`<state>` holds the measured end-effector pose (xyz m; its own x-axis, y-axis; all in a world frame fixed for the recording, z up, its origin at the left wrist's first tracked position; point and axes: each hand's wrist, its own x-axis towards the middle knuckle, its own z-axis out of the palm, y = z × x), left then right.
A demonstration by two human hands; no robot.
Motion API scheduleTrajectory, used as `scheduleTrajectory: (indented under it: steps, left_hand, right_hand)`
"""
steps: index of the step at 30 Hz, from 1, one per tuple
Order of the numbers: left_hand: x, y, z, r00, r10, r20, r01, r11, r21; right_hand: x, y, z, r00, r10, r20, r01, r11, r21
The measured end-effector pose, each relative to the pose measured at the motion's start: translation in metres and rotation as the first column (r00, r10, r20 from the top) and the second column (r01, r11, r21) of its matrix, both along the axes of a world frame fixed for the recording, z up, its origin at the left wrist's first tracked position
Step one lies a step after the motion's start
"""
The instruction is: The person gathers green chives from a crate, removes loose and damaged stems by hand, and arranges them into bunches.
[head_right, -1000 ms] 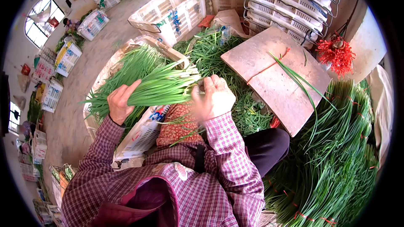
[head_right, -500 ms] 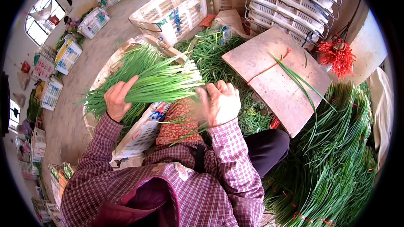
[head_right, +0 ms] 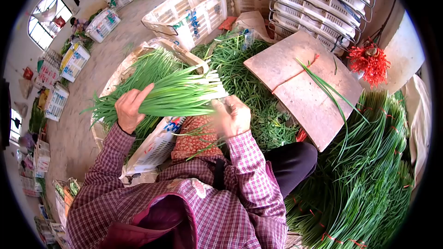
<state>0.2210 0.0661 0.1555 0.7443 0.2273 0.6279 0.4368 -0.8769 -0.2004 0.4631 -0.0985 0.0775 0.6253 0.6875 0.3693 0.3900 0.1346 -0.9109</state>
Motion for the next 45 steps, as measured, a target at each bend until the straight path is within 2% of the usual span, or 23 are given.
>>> scheduleTrajectory:
  steps: [2,3,5,7,8,9,11,12,15,19,22,24,25,27,28,32,35,37,38,41,43,44,45]
  left_hand:
    - [-0.006,0.002,0.002,1.000,0.008,-0.014,-0.008,1.000,0.002]
    - [-0.009,0.003,0.003,0.999,0.014,-0.029,-0.014,1.000,0.003]
    - [-0.013,0.003,0.006,0.999,0.019,-0.043,-0.019,1.000,0.013]
    - [-0.014,0.004,0.009,0.998,0.015,-0.061,-0.014,1.000,0.024]
    - [-0.013,0.004,0.010,0.997,0.004,-0.073,-0.001,0.999,0.035]
    - [-0.012,0.003,0.011,0.996,-0.009,-0.087,0.013,0.999,0.043]
    - [-0.008,0.002,0.011,0.993,-0.030,-0.110,0.036,0.998,0.057]
    - [-0.005,0.002,0.012,0.990,-0.049,-0.129,0.059,0.995,0.075]
    - [0.001,-0.001,0.013,0.984,-0.111,-0.138,0.123,0.989,0.079]
    - [0.003,-0.005,0.015,0.966,-0.111,-0.233,0.141,0.983,0.117]
    - [0.005,-0.004,0.009,0.962,-0.128,-0.241,0.160,0.980,0.118]
    - [0.006,-0.004,0.008,0.960,-0.126,-0.249,0.161,0.978,0.129]
    - [0.008,-0.005,0.008,0.960,-0.126,-0.249,0.154,0.983,0.098]
    - [0.010,-0.007,0.008,0.961,-0.125,-0.248,0.146,0.987,0.065]
    - [0.011,-0.009,0.008,0.960,-0.121,-0.253,0.139,0.989,0.055]
    - [0.012,-0.012,0.008,0.956,-0.128,-0.263,0.139,0.990,0.025]
    - [0.012,-0.010,0.004,0.953,-0.127,-0.275,0.152,0.986,0.072]
    - [0.009,-0.009,0.003,0.956,-0.126,-0.263,0.146,0.988,0.058]
    - [0.006,-0.008,0.003,0.960,-0.123,-0.252,0.139,0.989,0.046]
    - [-0.008,-0.005,0.005,0.964,-0.071,-0.258,0.081,0.996,0.029]
    - [-0.016,-0.003,0.006,0.969,-0.067,-0.237,0.077,0.997,0.033]
    - [-0.021,-0.001,0.008,0.974,-0.058,-0.220,0.070,0.996,0.050]
    - [-0.026,0.001,0.009,0.978,-0.051,-0.201,0.066,0.996,0.068]
  right_hand:
    - [0.017,-0.004,-0.008,0.966,-0.179,0.189,0.176,0.984,0.033]
    - [0.030,-0.007,-0.009,0.824,-0.334,0.458,0.358,0.933,0.038]
    - [0.049,-0.024,-0.006,0.732,-0.173,0.659,0.474,0.824,-0.311]
    - [0.053,-0.031,0.005,0.774,-0.155,0.614,0.437,0.832,-0.341]
    - [0.053,-0.033,0.011,0.763,-0.182,0.620,0.385,0.899,-0.209]
    - [0.047,-0.032,0.029,0.764,-0.181,0.619,0.384,0.899,-0.211]
    - [0.030,-0.028,0.058,0.848,-0.099,0.521,0.189,0.974,-0.122]
    - [0.022,-0.023,0.062,0.804,-0.081,0.589,0.164,0.983,-0.088]
    - [0.009,-0.010,0.067,0.774,0.114,0.623,0.039,0.973,-0.227]
    - [0.003,0.001,0.059,0.855,0.334,0.396,-0.232,0.930,-0.284]
    - [-0.004,0.003,0.049,0.840,0.292,0.458,-0.197,0.949,-0.245]
    - [-0.012,0.005,0.050,0.852,0.213,0.479,-0.054,0.945,-0.324]
    - [-0.013,0.007,0.044,0.852,0.213,0.478,-0.054,0.944,-0.325]
    - [-0.015,0.013,0.032,0.724,0.044,0.688,0.159,0.960,-0.228]
    - [-0.015,0.013,0.031,0.693,0.002,0.721,0.193,0.963,-0.188]
    - [-0.012,0.013,0.022,0.728,-0.009,0.685,0.228,0.946,-0.229]
    - [-0.005,0.011,0.016,0.733,-0.052,0.678,0.218,0.962,-0.163]
    - [0.001,0.009,0.015,0.770,-0.035,0.637,0.296,0.904,-0.308]
    - [0.014,0.008,0.000,0.735,-0.106,0.670,0.369,0.891,-0.264]
    - [0.048,-0.013,-0.018,0.738,-0.139,0.660,0.439,0.842,-0.314]
    - [0.078,-0.028,-0.037,0.653,-0.130,0.746,0.577,0.724,-0.378]
    - [0.096,-0.036,-0.049,0.696,-0.097,0.712,0.605,0.614,-0.508]
    - [0.114,-0.046,-0.064,0.665,-0.065,0.744,0.659,0.519,-0.544]
